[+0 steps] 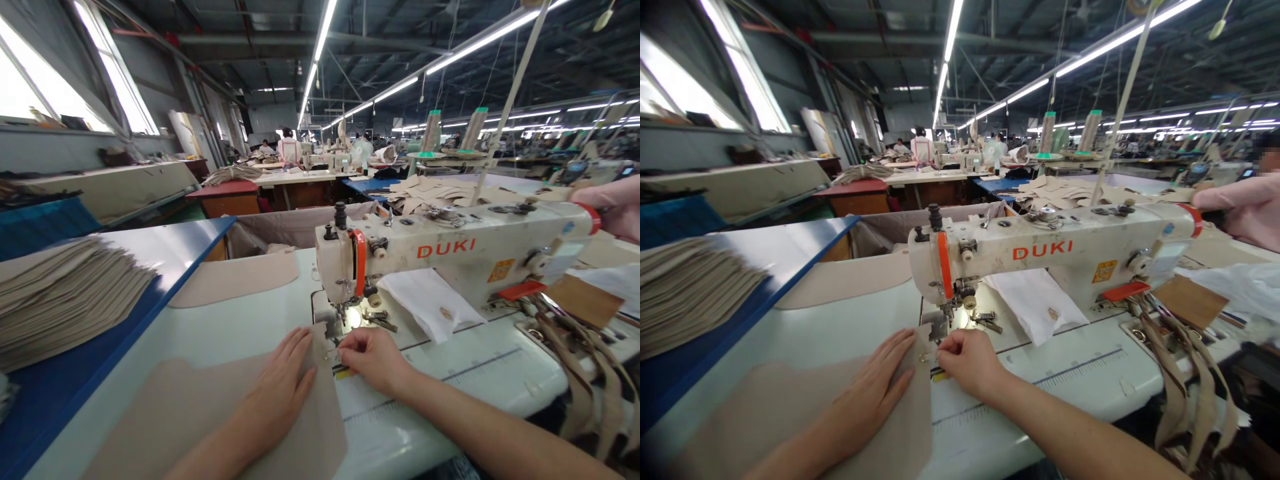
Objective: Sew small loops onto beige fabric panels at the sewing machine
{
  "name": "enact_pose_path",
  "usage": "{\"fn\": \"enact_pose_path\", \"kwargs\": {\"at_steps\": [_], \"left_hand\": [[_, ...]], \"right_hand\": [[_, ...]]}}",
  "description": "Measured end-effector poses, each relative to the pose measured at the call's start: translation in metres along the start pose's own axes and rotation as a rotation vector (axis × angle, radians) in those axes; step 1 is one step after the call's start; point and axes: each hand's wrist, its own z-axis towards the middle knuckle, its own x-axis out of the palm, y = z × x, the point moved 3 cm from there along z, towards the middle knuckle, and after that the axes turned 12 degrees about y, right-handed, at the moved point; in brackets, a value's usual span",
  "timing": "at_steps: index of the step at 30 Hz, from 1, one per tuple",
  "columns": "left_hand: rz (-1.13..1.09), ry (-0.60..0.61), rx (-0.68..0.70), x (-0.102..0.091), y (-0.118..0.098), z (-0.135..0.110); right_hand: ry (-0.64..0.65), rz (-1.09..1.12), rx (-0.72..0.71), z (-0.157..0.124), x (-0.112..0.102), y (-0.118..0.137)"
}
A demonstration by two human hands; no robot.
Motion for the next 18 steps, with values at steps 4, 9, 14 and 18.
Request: {"fn": "enact_pose_path", "kwargs": {"at_steps": [4,9,14,18], "left_hand": [[-0.010,-0.023,0.042,0.009,-0.014,-0.007],[-0.100,-0.075,0.034,0.002,-0.014,-0.004],[-0.084,-0.154,0.164,-0.011,-0.021,0.013],[0.022,-0.203,0.258,-0.013,-0.034,0.023]], "right_hand": [[0.087,0.010,0.106,0.012,0.004,0.005],[0.176,-0.004,0.210,0.025,0.003,0.009],[0.222,-0.010,0.259,0.025,0.002,0.015],[0.221,-0.024,0.283,0.025,0.001,0.017]]}}
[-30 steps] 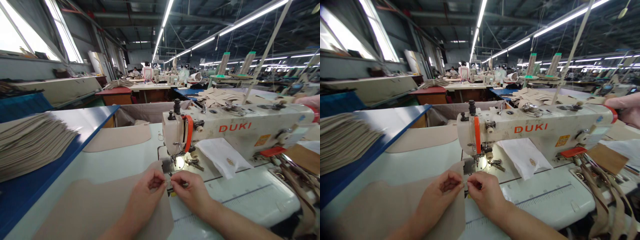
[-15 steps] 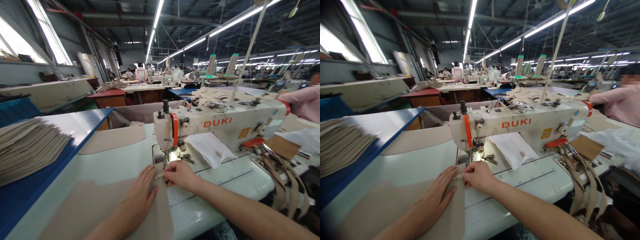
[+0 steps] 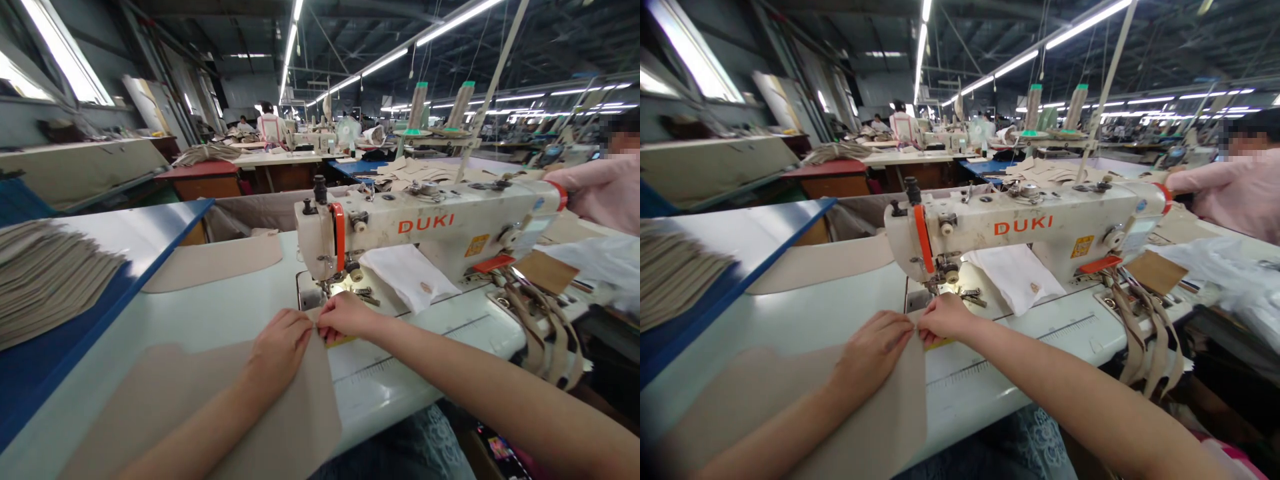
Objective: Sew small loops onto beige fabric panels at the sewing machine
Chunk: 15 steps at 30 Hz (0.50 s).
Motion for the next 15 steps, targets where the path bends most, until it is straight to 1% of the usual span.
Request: {"fn": "enact_pose_path", "kwargs": {"at_steps": [3,7,13,15], "left_hand": [[0.036,-0.015,0.026,0.0033,-0.0034,0.0032],[0.028,-0.039,0.007,0.0054,-0.0024,0.0020],[0.005,-0.008,-0.060,0.0040,-0.0007,0.0011],[-0.007,0.000,-0.061,0.0042,-0.0008,0.0015]], "right_hand": [[0.004,-0.007,0.020,0.0015,-0.0012,-0.0007],[0.020,-0.019,0.040,0.0015,-0.0026,-0.0004],[0.027,-0.091,0.047,-0.0013,-0.0028,0.0029],[0.031,-0.137,0.048,-0.0013,-0.0026,0.0043]]}}
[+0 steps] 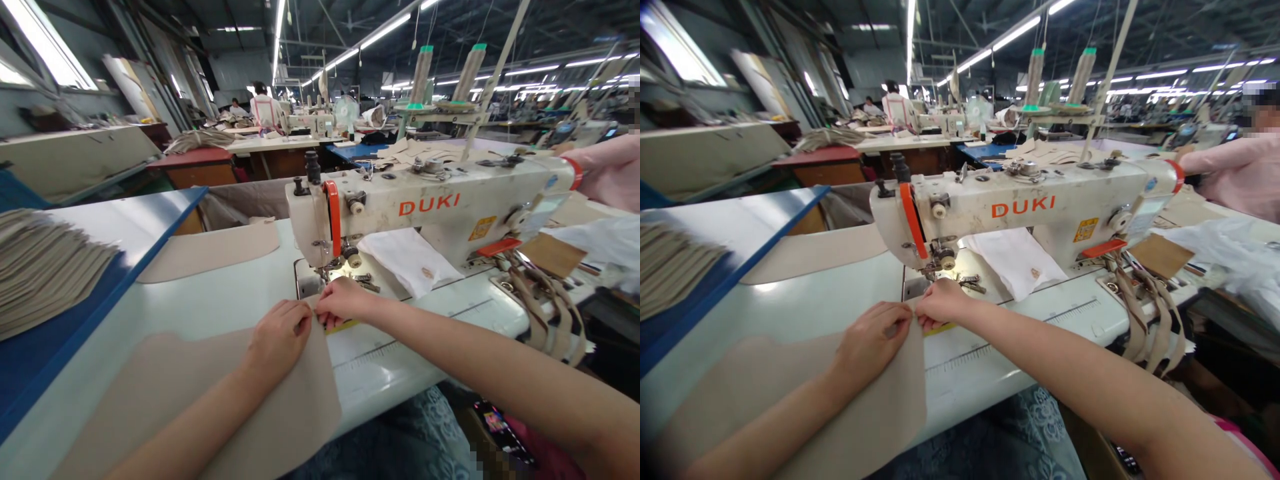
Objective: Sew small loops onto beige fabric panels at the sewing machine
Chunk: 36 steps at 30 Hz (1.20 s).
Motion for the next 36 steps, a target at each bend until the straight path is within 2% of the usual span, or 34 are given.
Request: {"fn": "enact_pose_path", "kwargs": {"at_steps": [4,9,11,14,17,20,25,31,36], "left_hand": [[-0.017,0.015,0.018,0.002,0.000,0.001],[-0.006,0.032,-0.003,0.004,0.002,0.003],[-0.008,0.019,0.002,0.004,0.003,0.003],[-0.018,-0.029,0.028,0.004,0.002,0.002],[-0.033,-0.066,0.048,0.004,0.002,0.002],[-0.038,-0.057,0.041,0.003,0.002,0.002],[-0.038,-0.026,0.041,0.003,0.003,0.002],[-0.055,-0.049,0.057,0.007,0.004,0.001],[-0.065,-0.056,0.070,0.009,0.005,-0.001]], "right_hand": [[-0.026,-0.161,-0.043,0.000,-0.001,0.002],[-0.225,-0.466,-0.253,-0.021,-0.005,-0.007],[-0.219,-0.701,-0.392,-0.036,-0.002,-0.016],[-0.134,-1.190,-0.685,-0.061,0.008,-0.029],[-0.118,-1.402,-0.814,-0.073,0.013,-0.037],[-0.168,-1.441,-0.831,-0.069,0.015,-0.035],[-0.347,-1.299,-0.860,-0.049,0.021,-0.028],[-0.268,-1.295,-0.918,-0.040,0.025,-0.031],[-0.281,-1.251,-0.951,-0.039,0.024,-0.033]]}}
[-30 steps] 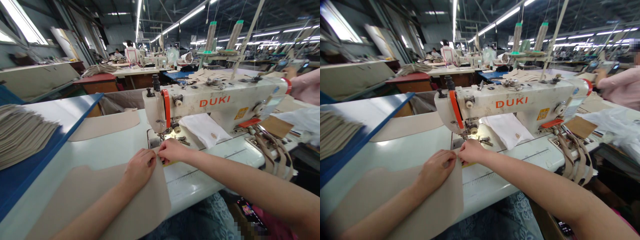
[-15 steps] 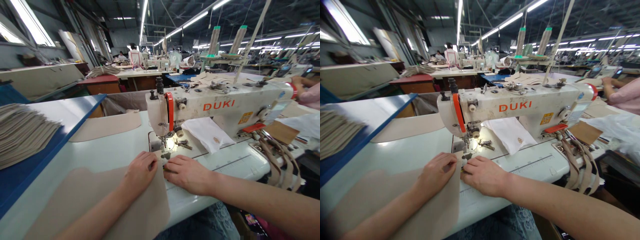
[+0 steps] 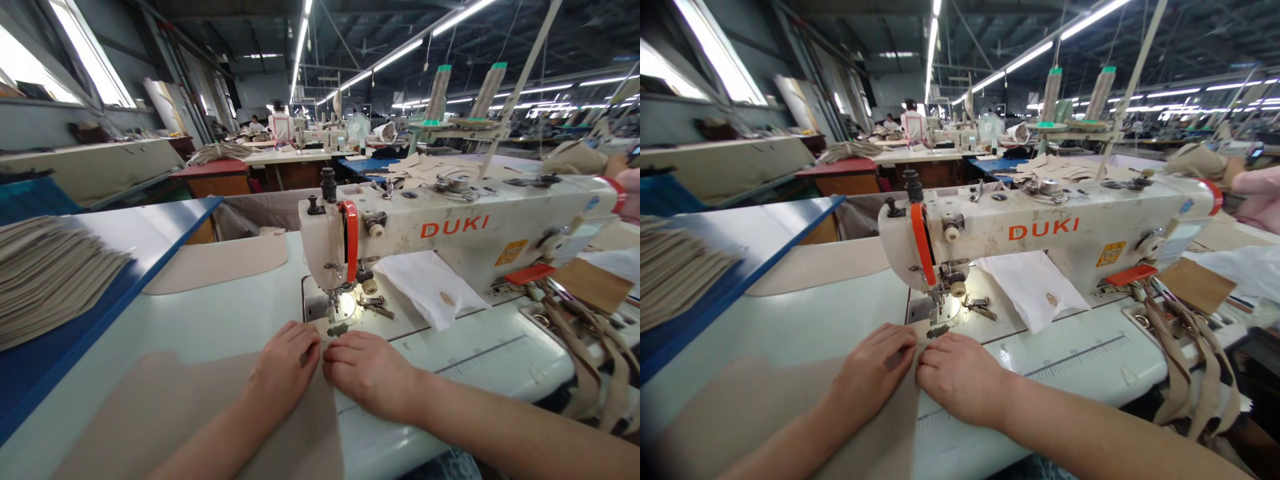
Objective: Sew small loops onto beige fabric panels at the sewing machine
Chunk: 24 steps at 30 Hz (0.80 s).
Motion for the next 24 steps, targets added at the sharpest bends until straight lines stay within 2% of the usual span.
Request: {"fn": "enact_pose_path", "kwargs": {"at_steps": [19,24], "left_hand": [[0.035,-0.012,0.051,0.0005,-0.0021,0.0042],[0.013,0.003,0.040,0.0000,-0.0017,0.0043]], "right_hand": [[-0.007,0.034,0.026,-0.0006,0.0009,0.0015],[-0.059,0.070,0.096,0.0012,-0.0058,0.0001]]}}
